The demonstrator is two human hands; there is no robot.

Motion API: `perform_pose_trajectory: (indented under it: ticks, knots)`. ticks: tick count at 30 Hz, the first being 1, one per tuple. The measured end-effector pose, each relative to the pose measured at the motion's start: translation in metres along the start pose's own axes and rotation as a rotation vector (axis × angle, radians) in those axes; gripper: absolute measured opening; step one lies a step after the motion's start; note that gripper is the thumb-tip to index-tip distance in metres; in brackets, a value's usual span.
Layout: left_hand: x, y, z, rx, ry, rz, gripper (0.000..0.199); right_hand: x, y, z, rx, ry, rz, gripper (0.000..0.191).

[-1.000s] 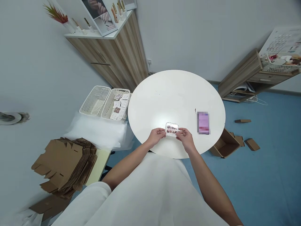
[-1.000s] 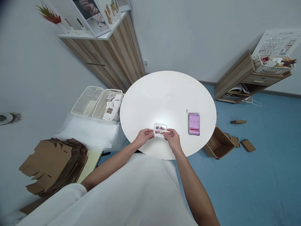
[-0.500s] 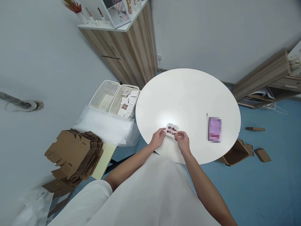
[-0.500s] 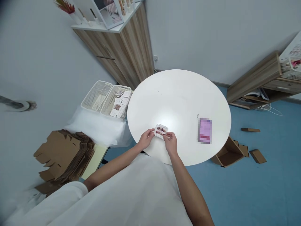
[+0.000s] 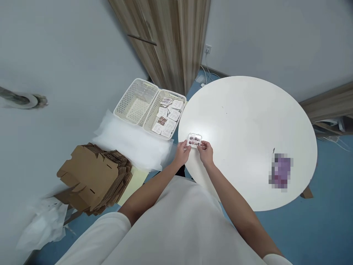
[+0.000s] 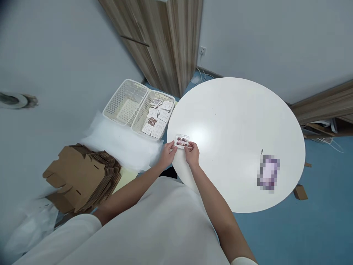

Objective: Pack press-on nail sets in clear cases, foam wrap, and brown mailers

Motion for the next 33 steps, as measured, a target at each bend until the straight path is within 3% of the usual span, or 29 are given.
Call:
perform_pose_trajectory:
  ticks: [4, 9, 18, 27, 33]
  knots:
    - [0.000, 0.019, -0.027, -0.014, -0.003, -0.002, 0.052, -0.006, -0.022, -0.032, 0.015, -0.042, 0.028, 0.038]
    - [-0.009, 0.027, -0.050, -0.066, 0.019, -0.002, 0.057, -0.015, -0.036, -0.054, 0.047, -0.052, 0.029, 0.035]
    - [-0.023, 0.029, -0.059, -0.123, 0.079, 0.055, 0.061, -0.013, -0.041, -0.065, 0.044, -0.070, 0.041, 0.037]
    - [-0.017, 0.030, -0.053, -0.097, 0.067, 0.064, 0.065, -0.023, -0.028, -0.048, 0.000, -0.033, 0.027, 0.046]
    - [-0.006, 0.034, -0.023, -0.052, 0.070, 0.141, 0.060, -0.024, -0.012, -0.010, -0.058, 0.031, 0.011, 0.048]
Point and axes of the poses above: each hand's wrist, its own z-axis away from the middle knuckle, its own y-axis out of the back of the hand, x = y × z, the point moved 8 cm from there along -z, towards the middle knuckle, and after that the axes turned 14 degrees about -x, right-handed, at the moved point
